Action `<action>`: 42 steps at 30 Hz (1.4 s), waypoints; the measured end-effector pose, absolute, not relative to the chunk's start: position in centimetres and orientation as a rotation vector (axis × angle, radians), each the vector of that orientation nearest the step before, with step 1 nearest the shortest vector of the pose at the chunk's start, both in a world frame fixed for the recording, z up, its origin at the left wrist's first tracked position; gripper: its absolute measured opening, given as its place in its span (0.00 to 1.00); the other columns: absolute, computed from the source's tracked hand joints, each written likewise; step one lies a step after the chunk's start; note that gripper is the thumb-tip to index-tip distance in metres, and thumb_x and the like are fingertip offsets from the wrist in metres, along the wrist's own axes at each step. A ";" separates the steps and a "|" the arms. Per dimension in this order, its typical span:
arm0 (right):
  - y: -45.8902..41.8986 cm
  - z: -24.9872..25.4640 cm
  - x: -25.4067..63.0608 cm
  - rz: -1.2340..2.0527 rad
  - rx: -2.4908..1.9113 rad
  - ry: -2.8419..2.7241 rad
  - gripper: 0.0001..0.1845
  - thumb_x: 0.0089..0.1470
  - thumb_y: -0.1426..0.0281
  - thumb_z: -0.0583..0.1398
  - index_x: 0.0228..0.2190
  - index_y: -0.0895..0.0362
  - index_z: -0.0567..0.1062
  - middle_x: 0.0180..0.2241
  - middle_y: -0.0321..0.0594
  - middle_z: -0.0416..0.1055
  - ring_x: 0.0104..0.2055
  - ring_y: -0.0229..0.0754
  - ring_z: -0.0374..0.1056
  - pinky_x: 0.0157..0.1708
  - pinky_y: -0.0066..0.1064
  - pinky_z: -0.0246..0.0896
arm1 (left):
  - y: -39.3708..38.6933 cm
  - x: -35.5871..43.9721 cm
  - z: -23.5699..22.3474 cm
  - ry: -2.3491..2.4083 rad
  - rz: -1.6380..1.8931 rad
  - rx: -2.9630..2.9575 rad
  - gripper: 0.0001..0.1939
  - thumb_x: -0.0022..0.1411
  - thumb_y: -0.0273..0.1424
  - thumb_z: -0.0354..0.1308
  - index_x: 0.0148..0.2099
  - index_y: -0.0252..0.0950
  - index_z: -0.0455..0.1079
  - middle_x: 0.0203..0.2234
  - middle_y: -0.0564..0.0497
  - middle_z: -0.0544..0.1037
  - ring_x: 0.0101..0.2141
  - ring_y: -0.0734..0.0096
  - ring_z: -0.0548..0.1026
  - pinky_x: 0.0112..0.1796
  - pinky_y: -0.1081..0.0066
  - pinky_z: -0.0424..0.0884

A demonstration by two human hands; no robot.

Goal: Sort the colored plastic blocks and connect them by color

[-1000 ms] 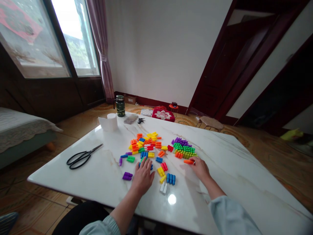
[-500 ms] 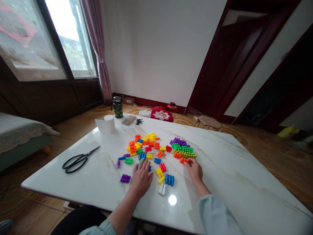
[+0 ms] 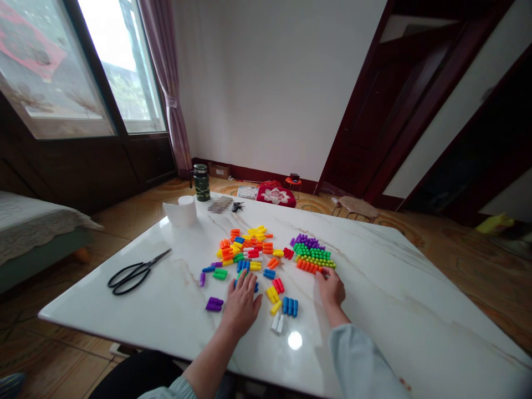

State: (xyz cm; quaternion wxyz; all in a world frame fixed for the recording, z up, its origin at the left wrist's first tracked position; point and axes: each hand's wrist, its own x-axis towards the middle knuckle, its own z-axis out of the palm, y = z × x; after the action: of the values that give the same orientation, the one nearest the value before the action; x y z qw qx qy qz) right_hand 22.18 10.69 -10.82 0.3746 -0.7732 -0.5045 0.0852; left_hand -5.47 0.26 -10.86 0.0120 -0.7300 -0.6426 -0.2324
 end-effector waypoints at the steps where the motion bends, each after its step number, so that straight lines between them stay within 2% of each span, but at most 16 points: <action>1: 10.7 -10.8 22.1 0.215 -1.976 -1.286 0.15 0.48 0.63 0.59 0.38 0.54 0.77 0.39 0.43 0.78 0.36 0.47 0.71 0.28 0.31 0.52 | 0.3 -5.5 -10.9 -2.002 -0.727 -2.276 0.23 0.66 0.33 0.50 0.61 0.33 0.64 0.60 0.42 0.68 0.63 0.52 0.59 0.59 0.47 0.56; 5: 10.6 -10.8 21.9 0.212 -1.946 -1.260 0.15 0.48 0.63 0.59 0.39 0.55 0.76 0.41 0.42 0.77 0.37 0.46 0.71 0.29 0.31 0.53 | 0.3 -5.5 -11.0 -1.999 -0.723 -2.282 0.23 0.66 0.33 0.50 0.61 0.33 0.63 0.60 0.42 0.68 0.63 0.51 0.58 0.59 0.48 0.56; 12: 10.4 -10.8 21.8 0.225 -1.899 -1.153 0.17 0.47 0.67 0.58 0.40 0.56 0.74 0.36 0.42 0.79 0.34 0.45 0.71 0.31 0.31 0.56 | 0.3 -5.5 -11.0 -1.989 -0.752 -2.274 0.22 0.66 0.33 0.50 0.61 0.35 0.64 0.60 0.41 0.68 0.63 0.52 0.59 0.59 0.48 0.56; 17: 9.7 -10.6 20.4 0.166 -1.831 -1.069 0.19 0.50 0.66 0.53 0.44 0.58 0.71 0.42 0.46 0.76 0.31 0.43 0.69 0.32 0.32 0.59 | 0.2 -5.4 -11.0 -1.988 -0.755 -2.279 0.23 0.66 0.34 0.50 0.61 0.33 0.64 0.60 0.40 0.68 0.63 0.51 0.58 0.59 0.47 0.55; 21: 9.6 -9.6 17.0 0.210 -1.474 -1.459 0.14 0.53 0.67 0.52 0.35 0.57 0.74 0.38 0.47 0.74 0.37 0.44 0.69 0.42 0.34 0.64 | 0.2 -5.4 -10.8 -2.005 -0.745 -2.284 0.23 0.66 0.34 0.50 0.61 0.33 0.64 0.60 0.40 0.68 0.63 0.51 0.57 0.59 0.47 0.55; 23: 9.9 -9.0 15.0 0.289 -1.328 -1.691 0.13 0.53 0.70 0.51 0.34 0.57 0.76 0.39 0.47 0.74 0.40 0.44 0.69 0.44 0.35 0.65 | 0.1 -5.4 -10.7 -2.006 -0.743 -2.287 0.23 0.66 0.34 0.50 0.61 0.33 0.64 0.60 0.40 0.67 0.63 0.51 0.57 0.59 0.47 0.55; 26: 10.7 -8.3 12.4 0.363 -1.315 -1.924 0.18 0.51 0.76 0.52 0.39 0.55 0.77 0.44 0.43 0.74 0.43 0.43 0.70 0.45 0.34 0.67 | 0.1 -5.4 -10.7 -2.002 -0.755 -2.289 0.23 0.66 0.33 0.50 0.61 0.33 0.64 0.60 0.40 0.68 0.63 0.52 0.58 0.59 0.48 0.55; 29: 11.3 -7.8 11.0 0.291 -1.415 -2.136 0.27 0.47 0.83 0.52 0.45 0.54 0.77 0.48 0.40 0.74 0.48 0.42 0.69 0.49 0.33 0.64 | 0.1 -5.3 -10.8 -2.014 -0.764 -2.281 0.22 0.66 0.34 0.50 0.60 0.33 0.64 0.59 0.40 0.68 0.64 0.52 0.57 0.59 0.48 0.55; 32: 11.9 -7.2 10.2 0.232 -1.415 -2.265 0.29 0.47 0.86 0.51 0.45 0.54 0.78 0.48 0.40 0.74 0.51 0.43 0.67 0.51 0.32 0.62 | 0.2 -5.3 -10.9 -2.019 -0.757 -2.282 0.23 0.65 0.34 0.50 0.61 0.33 0.64 0.60 0.40 0.67 0.64 0.52 0.56 0.59 0.48 0.55; 36: 13.1 -6.3 9.2 0.182 -1.376 -2.348 0.27 0.52 0.84 0.50 0.45 0.53 0.78 0.48 0.39 0.74 0.52 0.44 0.64 0.51 0.32 0.60 | 0.2 -5.3 -10.9 -2.024 -0.750 -2.296 0.23 0.66 0.34 0.49 0.61 0.34 0.64 0.61 0.41 0.66 0.64 0.51 0.56 0.59 0.47 0.54; 42: 15.6 -6.2 6.8 0.108 -1.444 -2.385 0.26 0.55 0.75 0.57 0.56 0.54 0.69 0.56 0.45 0.67 0.55 0.49 0.59 0.50 0.37 0.59 | 0.2 -5.3 -10.7 -2.028 -0.774 -2.284 0.23 0.65 0.34 0.50 0.61 0.34 0.65 0.60 0.41 0.67 0.64 0.50 0.57 0.59 0.47 0.54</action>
State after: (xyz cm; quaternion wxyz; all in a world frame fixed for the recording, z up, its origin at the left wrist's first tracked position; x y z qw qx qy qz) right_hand 6.78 15.60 -6.24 0.1747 -0.5096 -0.8416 0.0383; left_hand -5.28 0.15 -10.66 -0.0046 -0.7248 -0.6438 -0.2455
